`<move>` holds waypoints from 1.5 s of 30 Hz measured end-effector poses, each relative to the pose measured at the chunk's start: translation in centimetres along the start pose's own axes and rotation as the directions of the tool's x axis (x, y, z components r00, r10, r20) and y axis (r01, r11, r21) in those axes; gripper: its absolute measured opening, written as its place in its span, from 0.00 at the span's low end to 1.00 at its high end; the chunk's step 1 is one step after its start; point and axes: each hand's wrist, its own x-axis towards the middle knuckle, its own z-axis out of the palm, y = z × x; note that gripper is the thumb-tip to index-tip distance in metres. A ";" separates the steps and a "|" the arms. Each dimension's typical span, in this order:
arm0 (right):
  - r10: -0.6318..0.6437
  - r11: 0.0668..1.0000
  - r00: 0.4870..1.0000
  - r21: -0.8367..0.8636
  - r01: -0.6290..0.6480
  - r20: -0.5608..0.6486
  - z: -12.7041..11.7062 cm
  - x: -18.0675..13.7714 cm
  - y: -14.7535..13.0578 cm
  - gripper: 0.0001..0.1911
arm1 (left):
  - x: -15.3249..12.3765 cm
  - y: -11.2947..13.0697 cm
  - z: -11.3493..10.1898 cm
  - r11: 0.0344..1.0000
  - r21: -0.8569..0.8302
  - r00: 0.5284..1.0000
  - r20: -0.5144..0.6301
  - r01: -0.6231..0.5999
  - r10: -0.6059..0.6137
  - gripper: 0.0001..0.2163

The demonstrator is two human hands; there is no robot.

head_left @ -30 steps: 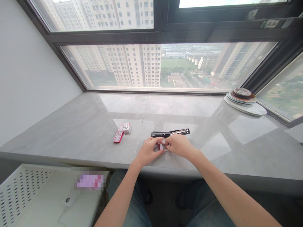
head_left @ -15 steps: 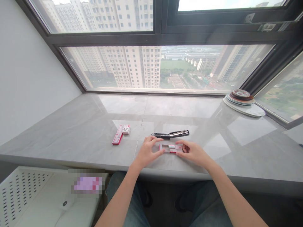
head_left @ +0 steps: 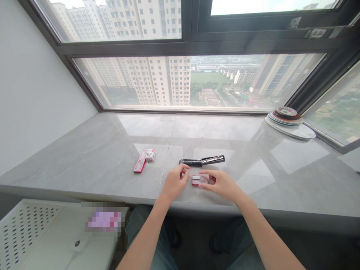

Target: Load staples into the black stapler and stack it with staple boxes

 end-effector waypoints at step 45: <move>0.183 0.883 0.983 0.437 -0.169 0.010 1.0 -1.9 -0.3 0.24 | 0.6 -1.6 -0.7 0.996 0.079 0.999 0.032 -0.029 0.027 0.10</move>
